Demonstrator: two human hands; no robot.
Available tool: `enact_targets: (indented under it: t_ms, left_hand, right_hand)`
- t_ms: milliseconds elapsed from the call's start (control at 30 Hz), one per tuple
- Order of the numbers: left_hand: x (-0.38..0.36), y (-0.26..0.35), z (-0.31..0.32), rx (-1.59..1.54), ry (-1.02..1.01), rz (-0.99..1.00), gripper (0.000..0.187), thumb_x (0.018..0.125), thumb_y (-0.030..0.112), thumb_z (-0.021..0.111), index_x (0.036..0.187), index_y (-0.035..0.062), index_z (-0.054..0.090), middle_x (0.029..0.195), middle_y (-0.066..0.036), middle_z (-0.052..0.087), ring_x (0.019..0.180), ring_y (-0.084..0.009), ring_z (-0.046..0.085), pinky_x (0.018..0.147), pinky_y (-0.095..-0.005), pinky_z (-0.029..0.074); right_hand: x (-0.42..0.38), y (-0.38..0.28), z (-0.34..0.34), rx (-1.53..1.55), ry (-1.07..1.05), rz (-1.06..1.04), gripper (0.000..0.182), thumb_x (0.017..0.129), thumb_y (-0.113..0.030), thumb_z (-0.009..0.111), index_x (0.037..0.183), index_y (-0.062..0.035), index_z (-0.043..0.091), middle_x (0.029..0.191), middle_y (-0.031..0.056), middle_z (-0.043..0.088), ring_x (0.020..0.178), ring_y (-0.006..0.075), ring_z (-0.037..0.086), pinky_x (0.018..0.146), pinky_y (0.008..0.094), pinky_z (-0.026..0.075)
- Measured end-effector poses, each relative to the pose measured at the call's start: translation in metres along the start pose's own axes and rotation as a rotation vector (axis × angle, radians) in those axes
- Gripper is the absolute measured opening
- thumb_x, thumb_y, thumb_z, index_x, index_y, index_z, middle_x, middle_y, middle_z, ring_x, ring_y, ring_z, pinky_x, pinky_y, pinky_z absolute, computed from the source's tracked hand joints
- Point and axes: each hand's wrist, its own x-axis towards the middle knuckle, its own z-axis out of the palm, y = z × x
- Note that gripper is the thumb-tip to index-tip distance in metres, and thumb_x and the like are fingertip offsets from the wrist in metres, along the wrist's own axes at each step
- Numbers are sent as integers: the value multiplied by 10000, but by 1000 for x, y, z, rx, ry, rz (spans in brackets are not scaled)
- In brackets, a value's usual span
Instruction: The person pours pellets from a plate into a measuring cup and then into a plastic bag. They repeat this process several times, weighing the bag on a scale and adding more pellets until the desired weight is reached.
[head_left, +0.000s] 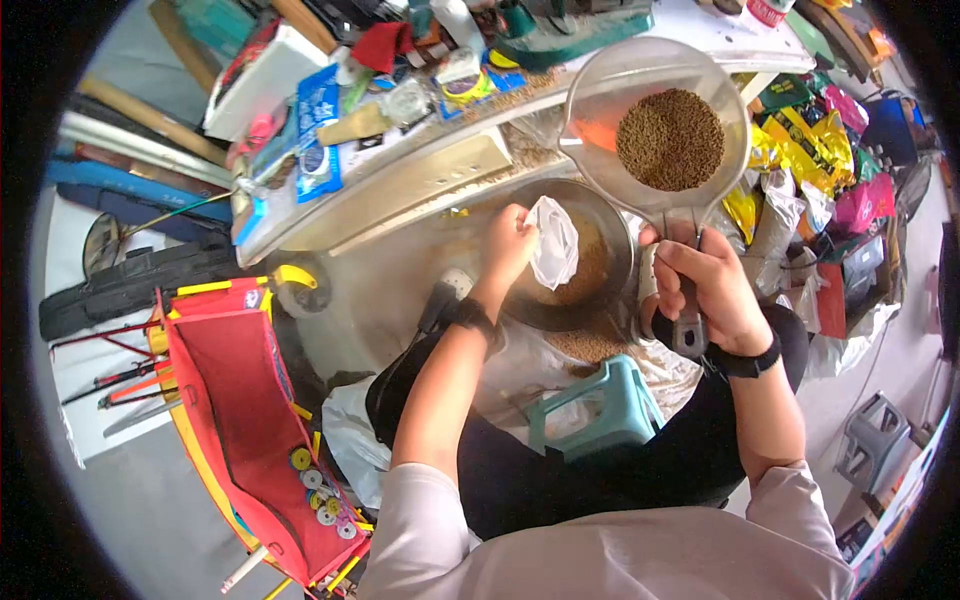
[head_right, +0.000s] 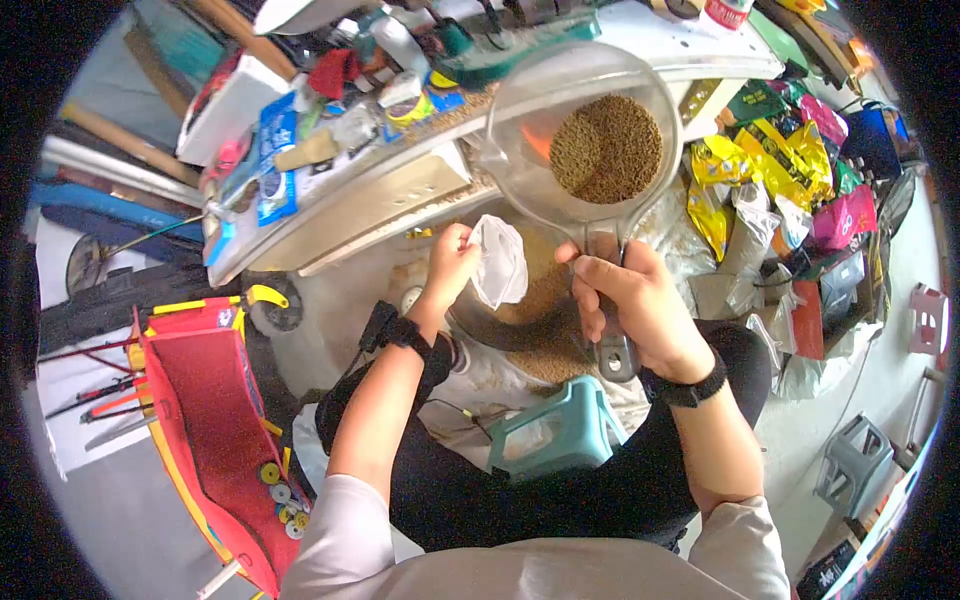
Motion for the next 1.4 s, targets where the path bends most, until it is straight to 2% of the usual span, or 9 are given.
enact_targets:
  t_ms: [133,300,600,800,1067,1267,1333,1367,1400]
  left_hand:
    - [-27,37,-41,-263,31,-159,197,751,38,549,944,6,573,784,-99,612,692,-170,596,649,-311,480]
    - [-61,76,-67,-290,135,-174,323,725,-14,544,1046,19,553,710,-69,571,517,-156,556,385,-284,409]
    - [-57,72,-84,-65,169,-6,299,761,-5,478,1047,25,559,680,-39,587,487,-102,508,434,-273,413]
    - [-48,107,-87,107,194,14,265,757,83,551,1017,54,591,868,-186,649,824,-346,628,718,-417,477]
    - [-36,104,-86,220,210,77,244,768,95,528,998,60,601,919,-198,649,906,-363,615,786,-449,473]
    - [-46,104,-90,249,258,115,261,767,86,517,1014,43,593,907,-205,650,890,-372,616,769,-456,472]
    - [-50,122,-99,152,114,-63,261,777,84,516,1022,31,592,864,-214,646,831,-371,627,734,-438,475]
    - [-44,96,-90,223,228,153,278,802,73,501,1062,15,584,712,-158,639,632,-229,622,602,-343,468]
    - [-41,92,-89,161,187,95,252,805,81,511,1034,12,591,686,-139,634,602,-221,608,585,-338,453]
  right_hand:
    - [-3,16,12,-118,50,-51,200,915,-132,495,1036,15,559,595,-6,481,459,97,464,438,229,375]
    - [-18,21,24,-196,-102,-41,212,921,-150,483,1023,19,561,586,8,494,440,97,454,431,240,377]
    - [-18,43,44,-637,-118,-27,219,933,-128,482,1037,50,556,605,21,514,444,91,462,439,225,377]
    - [-13,45,67,-720,-35,-10,145,912,-103,483,943,16,561,551,6,509,436,76,453,432,247,375]
    - [-14,54,71,-876,47,-177,216,874,-83,528,1036,57,504,845,220,611,842,314,613,745,398,464]
    - [-15,58,73,-991,76,-120,230,866,-134,572,968,57,495,737,269,560,721,414,585,623,439,451]
    - [-19,56,79,-1022,138,-217,212,860,-134,576,917,50,486,694,264,544,684,445,558,588,466,435]
    - [-21,51,82,-1087,119,-230,220,858,-140,580,904,49,477,710,280,547,723,460,556,605,480,435]
    - [-21,47,83,-1153,85,-238,228,856,-146,584,891,48,468,726,295,551,762,475,553,621,493,436]
